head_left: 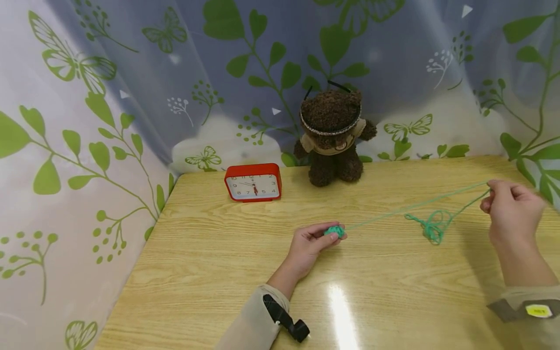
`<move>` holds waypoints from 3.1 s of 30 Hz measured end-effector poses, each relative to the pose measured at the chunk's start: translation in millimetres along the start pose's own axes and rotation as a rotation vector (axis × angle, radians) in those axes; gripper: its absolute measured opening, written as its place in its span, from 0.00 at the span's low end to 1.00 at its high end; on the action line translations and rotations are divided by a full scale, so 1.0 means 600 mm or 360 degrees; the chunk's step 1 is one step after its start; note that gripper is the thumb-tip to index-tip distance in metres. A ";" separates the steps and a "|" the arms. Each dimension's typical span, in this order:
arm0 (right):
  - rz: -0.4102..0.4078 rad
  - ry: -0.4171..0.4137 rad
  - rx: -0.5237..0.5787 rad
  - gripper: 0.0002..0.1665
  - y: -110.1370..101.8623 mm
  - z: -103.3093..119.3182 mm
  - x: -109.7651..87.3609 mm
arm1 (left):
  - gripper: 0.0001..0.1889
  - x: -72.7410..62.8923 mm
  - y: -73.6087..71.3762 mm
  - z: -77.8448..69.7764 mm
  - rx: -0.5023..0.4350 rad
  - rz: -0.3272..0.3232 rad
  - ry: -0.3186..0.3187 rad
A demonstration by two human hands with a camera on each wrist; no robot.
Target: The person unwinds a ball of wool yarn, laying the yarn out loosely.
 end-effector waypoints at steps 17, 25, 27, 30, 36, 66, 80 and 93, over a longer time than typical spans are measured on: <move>0.0549 0.0150 -0.0602 0.10 -0.005 -0.017 -0.002 | 0.21 0.001 0.006 0.000 0.0143 -0.0020 -0.0150; 0.0926 -0.0041 -0.0793 0.08 0.051 -0.025 -0.049 | 0.21 0.001 0.005 -0.001 0.0141 -0.0046 -0.0170; 0.1033 -0.0067 -0.0822 0.09 0.064 -0.033 -0.065 | 0.21 0.001 0.005 0.000 0.0129 -0.0038 -0.0175; 0.1186 -0.0118 -0.0916 0.13 0.084 -0.046 -0.091 | 0.21 0.001 0.005 0.002 0.0122 -0.0035 -0.0179; 0.1488 -0.0120 -0.1114 0.27 0.121 -0.081 -0.149 | 0.21 0.001 0.004 0.000 0.0148 -0.0029 -0.0166; 0.1594 -0.0284 -0.0892 0.18 0.150 -0.107 -0.212 | 0.20 -0.001 0.004 -0.001 0.0245 -0.0027 -0.0162; 0.1516 -0.0448 -0.0673 0.10 0.144 -0.084 -0.195 | 0.19 -0.001 0.002 0.000 0.0168 -0.0086 -0.0158; 0.1281 -0.0164 -0.0326 0.12 0.124 -0.076 -0.164 | 0.19 0.001 0.003 -0.001 0.0106 -0.0053 -0.0112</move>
Point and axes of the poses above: each hand's wrist, its own x-axis towards the middle knuckle, its own y-axis out of the palm, z = x × y, the point moved 3 cm from there along x, towards the middle knuckle, and after that the axes turned 7 degrees about -y, right-handed, at the moved point
